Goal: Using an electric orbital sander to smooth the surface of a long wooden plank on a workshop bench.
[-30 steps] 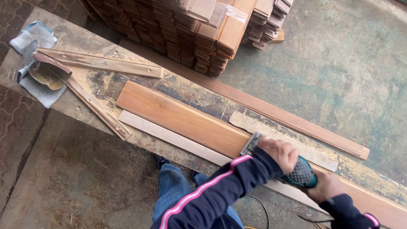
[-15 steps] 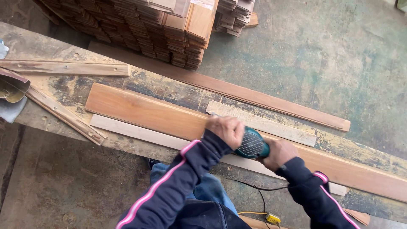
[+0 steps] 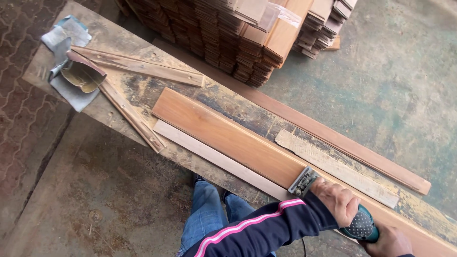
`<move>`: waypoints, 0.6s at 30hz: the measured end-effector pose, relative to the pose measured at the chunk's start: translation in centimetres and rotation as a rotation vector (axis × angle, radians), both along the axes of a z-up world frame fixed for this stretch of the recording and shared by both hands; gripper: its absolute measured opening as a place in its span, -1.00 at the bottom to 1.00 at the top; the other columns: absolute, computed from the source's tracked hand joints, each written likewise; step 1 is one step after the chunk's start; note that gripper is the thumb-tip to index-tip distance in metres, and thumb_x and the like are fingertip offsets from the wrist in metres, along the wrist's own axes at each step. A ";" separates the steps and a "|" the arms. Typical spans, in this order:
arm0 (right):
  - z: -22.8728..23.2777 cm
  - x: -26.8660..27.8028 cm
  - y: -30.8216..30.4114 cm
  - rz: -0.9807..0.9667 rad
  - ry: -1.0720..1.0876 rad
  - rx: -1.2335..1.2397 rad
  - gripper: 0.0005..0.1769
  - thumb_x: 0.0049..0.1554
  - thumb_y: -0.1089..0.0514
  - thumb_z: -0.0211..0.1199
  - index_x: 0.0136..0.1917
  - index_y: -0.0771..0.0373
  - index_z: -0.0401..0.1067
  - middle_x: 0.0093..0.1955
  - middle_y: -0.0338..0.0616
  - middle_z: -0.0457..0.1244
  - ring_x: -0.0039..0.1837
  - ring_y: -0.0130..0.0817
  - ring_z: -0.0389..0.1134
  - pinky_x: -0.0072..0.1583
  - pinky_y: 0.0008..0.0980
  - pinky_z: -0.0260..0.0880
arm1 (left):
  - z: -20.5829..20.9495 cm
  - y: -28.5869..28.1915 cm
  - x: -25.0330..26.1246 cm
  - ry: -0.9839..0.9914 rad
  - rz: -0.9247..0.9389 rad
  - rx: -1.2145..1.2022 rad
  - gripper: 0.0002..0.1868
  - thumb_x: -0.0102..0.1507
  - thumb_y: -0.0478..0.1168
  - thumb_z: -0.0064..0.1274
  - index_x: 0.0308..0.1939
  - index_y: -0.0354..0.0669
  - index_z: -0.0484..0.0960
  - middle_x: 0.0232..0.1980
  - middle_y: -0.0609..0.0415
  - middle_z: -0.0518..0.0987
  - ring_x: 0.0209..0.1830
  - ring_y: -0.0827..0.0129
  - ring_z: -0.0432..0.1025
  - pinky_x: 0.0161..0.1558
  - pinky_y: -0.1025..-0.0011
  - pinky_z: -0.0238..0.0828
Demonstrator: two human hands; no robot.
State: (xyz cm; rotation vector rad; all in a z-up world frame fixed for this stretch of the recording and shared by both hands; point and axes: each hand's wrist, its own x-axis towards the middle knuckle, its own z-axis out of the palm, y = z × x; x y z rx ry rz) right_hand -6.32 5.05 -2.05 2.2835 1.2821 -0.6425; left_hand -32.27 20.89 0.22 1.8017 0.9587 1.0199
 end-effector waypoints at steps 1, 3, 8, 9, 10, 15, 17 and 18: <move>-0.2 -1.0 1.0 0.023 0.031 0.009 -0.36 -0.36 -0.16 0.57 0.05 -0.06 0.62 -0.16 0.10 0.47 0.02 0.08 0.51 0.15 -0.02 0.53 | -0.1 0.8 -1.3 -0.010 -0.001 0.003 -0.70 0.28 -0.10 0.07 -0.52 -0.10 0.50 -0.52 -0.04 0.53 -0.54 0.11 0.42 -0.27 0.15 0.19; 0.2 -4.1 3.5 0.047 0.064 0.018 -0.29 -0.39 -0.14 0.58 0.08 -0.10 0.59 -0.16 0.08 0.47 0.02 0.08 0.51 0.14 -0.02 0.52 | 0.1 2.7 -4.0 -0.019 -0.001 0.007 -0.70 0.29 -0.12 0.08 -0.52 -0.08 0.48 -0.54 -0.01 0.52 -0.55 0.12 0.42 -0.30 0.15 0.18; 4.2 -15.9 13.2 0.086 0.101 0.034 -0.52 -0.21 -0.20 0.48 -0.05 0.02 0.62 -0.17 0.06 0.46 -0.04 0.03 0.52 0.09 -0.08 0.54 | 1.5 9.9 -12.2 0.011 0.047 0.083 -0.73 0.28 -0.13 0.08 -0.51 -0.04 0.49 -0.48 -0.01 0.53 -0.52 0.12 0.45 -0.31 0.11 0.24; 5.1 -18.3 15.6 0.094 0.100 0.035 -0.52 -0.21 -0.20 0.48 -0.05 0.02 0.62 -0.17 0.06 0.46 -0.04 0.03 0.52 0.09 -0.08 0.54 | 1.6 11.7 -14.2 0.010 0.055 0.085 -0.73 0.28 -0.13 0.08 -0.51 -0.04 0.49 -0.48 -0.01 0.53 -0.52 0.12 0.45 -0.31 0.11 0.24; 6.0 -20.7 17.8 0.124 0.110 0.028 -0.50 -0.20 -0.23 0.48 -0.04 0.02 0.60 -0.19 0.04 0.46 -0.07 0.00 0.53 0.07 -0.09 0.54 | 1.7 13.3 -16.1 0.006 0.031 0.085 -0.75 0.30 -0.15 0.04 -0.49 -0.05 0.52 -0.51 0.00 0.52 -0.54 0.14 0.45 -0.34 0.15 0.26; 9.4 -32.4 28.0 0.189 0.228 0.107 -0.43 -0.19 -0.19 0.46 0.09 -0.05 0.53 -0.22 0.03 0.44 -0.13 0.02 0.50 -0.02 -0.05 0.52 | 2.0 20.9 -26.3 0.083 0.000 0.187 -0.68 0.33 -0.20 0.00 -0.55 -0.11 0.50 -0.59 0.01 0.49 -0.60 0.16 0.45 -0.42 0.19 0.25; 9.3 -35.8 31.0 0.296 0.236 0.104 -0.54 -0.12 -0.09 0.41 0.07 -0.04 0.52 -0.20 0.03 0.42 -0.10 0.03 0.49 -0.01 -0.02 0.51 | 2.9 23.4 -30.3 0.175 0.030 0.156 -0.64 0.35 -0.20 -0.03 -0.57 -0.15 0.47 -0.56 -0.02 0.51 -0.56 0.13 0.45 -0.39 0.18 0.29; 9.5 -37.6 32.2 0.276 0.230 0.100 -0.54 -0.12 -0.09 0.41 0.07 -0.04 0.52 -0.20 0.03 0.42 -0.10 0.03 0.49 -0.01 -0.02 0.51 | 3.1 24.3 -32.2 0.168 0.010 0.152 -0.64 0.35 -0.20 -0.03 -0.57 -0.15 0.47 -0.56 -0.02 0.51 -0.56 0.13 0.45 -0.39 0.18 0.29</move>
